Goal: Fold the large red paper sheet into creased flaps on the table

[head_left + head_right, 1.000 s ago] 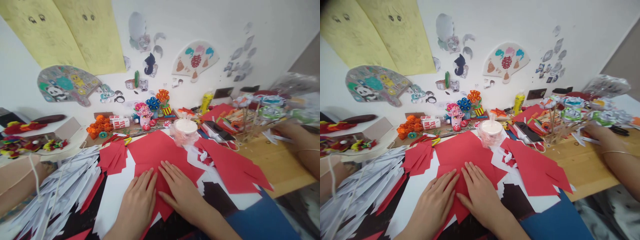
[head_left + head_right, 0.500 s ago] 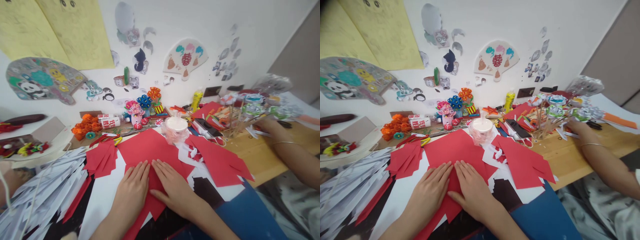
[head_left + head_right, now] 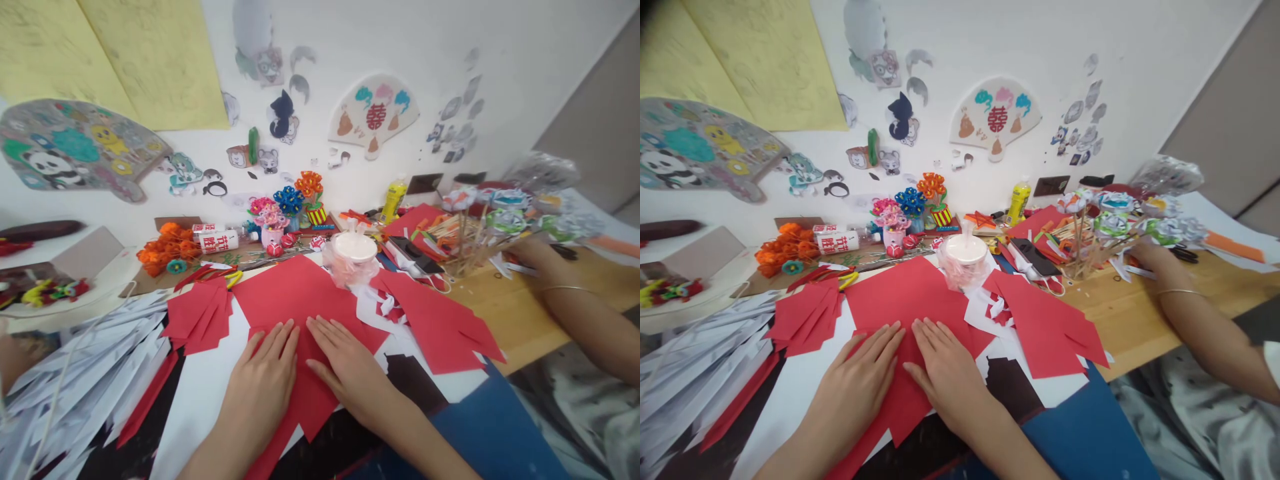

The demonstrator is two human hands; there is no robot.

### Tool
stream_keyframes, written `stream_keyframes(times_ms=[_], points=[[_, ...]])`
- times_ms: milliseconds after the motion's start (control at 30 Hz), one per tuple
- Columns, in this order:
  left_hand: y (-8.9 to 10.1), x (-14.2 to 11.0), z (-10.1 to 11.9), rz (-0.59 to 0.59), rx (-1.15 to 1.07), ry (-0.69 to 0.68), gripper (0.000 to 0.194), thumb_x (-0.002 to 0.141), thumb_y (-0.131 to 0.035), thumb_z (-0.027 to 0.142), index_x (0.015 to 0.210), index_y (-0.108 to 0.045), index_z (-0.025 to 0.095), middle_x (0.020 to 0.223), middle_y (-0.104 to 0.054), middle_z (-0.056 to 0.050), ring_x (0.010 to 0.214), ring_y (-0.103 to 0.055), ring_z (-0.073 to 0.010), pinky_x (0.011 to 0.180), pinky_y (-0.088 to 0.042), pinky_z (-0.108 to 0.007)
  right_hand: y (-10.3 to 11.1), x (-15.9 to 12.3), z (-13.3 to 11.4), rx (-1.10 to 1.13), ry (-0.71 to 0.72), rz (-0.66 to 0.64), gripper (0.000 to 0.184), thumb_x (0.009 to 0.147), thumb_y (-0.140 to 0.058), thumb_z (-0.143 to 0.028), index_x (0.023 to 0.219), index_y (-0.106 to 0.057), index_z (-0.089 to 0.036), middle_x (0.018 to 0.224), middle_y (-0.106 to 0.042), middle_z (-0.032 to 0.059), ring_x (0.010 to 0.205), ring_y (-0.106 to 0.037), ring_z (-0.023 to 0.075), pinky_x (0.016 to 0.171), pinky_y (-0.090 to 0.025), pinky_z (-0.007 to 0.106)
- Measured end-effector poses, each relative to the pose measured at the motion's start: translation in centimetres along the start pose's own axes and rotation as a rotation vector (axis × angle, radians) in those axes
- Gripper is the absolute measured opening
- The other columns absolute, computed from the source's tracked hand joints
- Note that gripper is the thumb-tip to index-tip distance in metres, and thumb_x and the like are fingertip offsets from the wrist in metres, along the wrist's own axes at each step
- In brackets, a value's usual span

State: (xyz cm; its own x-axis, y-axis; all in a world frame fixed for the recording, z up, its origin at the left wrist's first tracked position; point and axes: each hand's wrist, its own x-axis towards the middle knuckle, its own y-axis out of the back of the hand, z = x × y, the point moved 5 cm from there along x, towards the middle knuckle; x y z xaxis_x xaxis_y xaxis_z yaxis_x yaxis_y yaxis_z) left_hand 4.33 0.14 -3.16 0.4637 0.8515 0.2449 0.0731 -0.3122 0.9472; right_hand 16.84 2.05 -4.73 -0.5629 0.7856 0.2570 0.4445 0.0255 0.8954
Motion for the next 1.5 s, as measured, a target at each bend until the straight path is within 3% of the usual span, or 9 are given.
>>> stream_keyframes(times_ms=[267,433,967,1233,1500], points=[[0.3,-0.5,-0.6,0.036,0.08,0.036,0.045,0.08,-0.032,0.008,0.119,-0.055,0.011,0.127,-0.055,-0.011,0.114,-0.053,-0.0247,0.093,-0.039,-0.043,-0.2,1.6,-1.1,-0.038,0.092,-0.013,0.05,0.092,-0.036,-0.036,0.135,-0.037,-0.01,0.138,-0.042,0.0109,0.128,-0.037,0.0216,0.107,-0.031,0.038],[-0.1,-0.6,-0.6,0.043,0.088,-0.027,0.048,0.078,-0.031,0.005,0.121,-0.053,0.01,0.129,-0.053,-0.011,0.117,-0.051,-0.025,0.092,-0.041,-0.043,-0.2,2.0,-1.4,-0.032,0.116,0.022,0.048,0.09,-0.04,-0.031,0.134,-0.039,-0.011,0.137,-0.043,0.0107,0.126,-0.038,0.0217,0.107,-0.032,0.039],[0.1,-0.5,-0.7,0.075,0.037,0.014,0.043,0.083,-0.031,0.01,0.119,-0.055,0.013,0.125,-0.057,-0.01,0.113,-0.054,-0.024,0.091,-0.04,-0.042,-0.2,1.6,0.3,0.028,-0.042,0.095,0.039,0.092,-0.035,-0.024,0.129,-0.045,-0.014,0.128,-0.053,0.0071,0.122,-0.045,0.0183,0.106,-0.035,0.037],[0.0,-0.7,-0.8,0.093,0.007,0.038,0.042,0.085,-0.031,0.013,0.12,-0.054,0.014,0.125,-0.057,-0.009,0.112,-0.055,-0.0241,0.092,-0.039,-0.042,0.4,1.0,1.3,-0.053,-0.184,0.262,0.037,0.094,-0.031,-0.025,0.12,-0.054,-0.012,0.118,-0.06,0.0112,0.113,-0.053,0.0225,0.099,-0.041,0.041],[-0.1,-0.7,-0.7,0.096,0.0,0.069,0.043,0.085,-0.031,0.011,0.121,-0.053,0.016,0.127,-0.056,-0.008,0.115,-0.053,-0.024,0.092,-0.037,-0.042,-0.1,0.7,1.6,-0.136,-0.25,0.328,0.041,0.094,-0.028,-0.027,0.118,-0.055,-0.008,0.117,-0.06,0.0159,0.112,-0.054,0.0263,0.095,-0.044,0.045]])
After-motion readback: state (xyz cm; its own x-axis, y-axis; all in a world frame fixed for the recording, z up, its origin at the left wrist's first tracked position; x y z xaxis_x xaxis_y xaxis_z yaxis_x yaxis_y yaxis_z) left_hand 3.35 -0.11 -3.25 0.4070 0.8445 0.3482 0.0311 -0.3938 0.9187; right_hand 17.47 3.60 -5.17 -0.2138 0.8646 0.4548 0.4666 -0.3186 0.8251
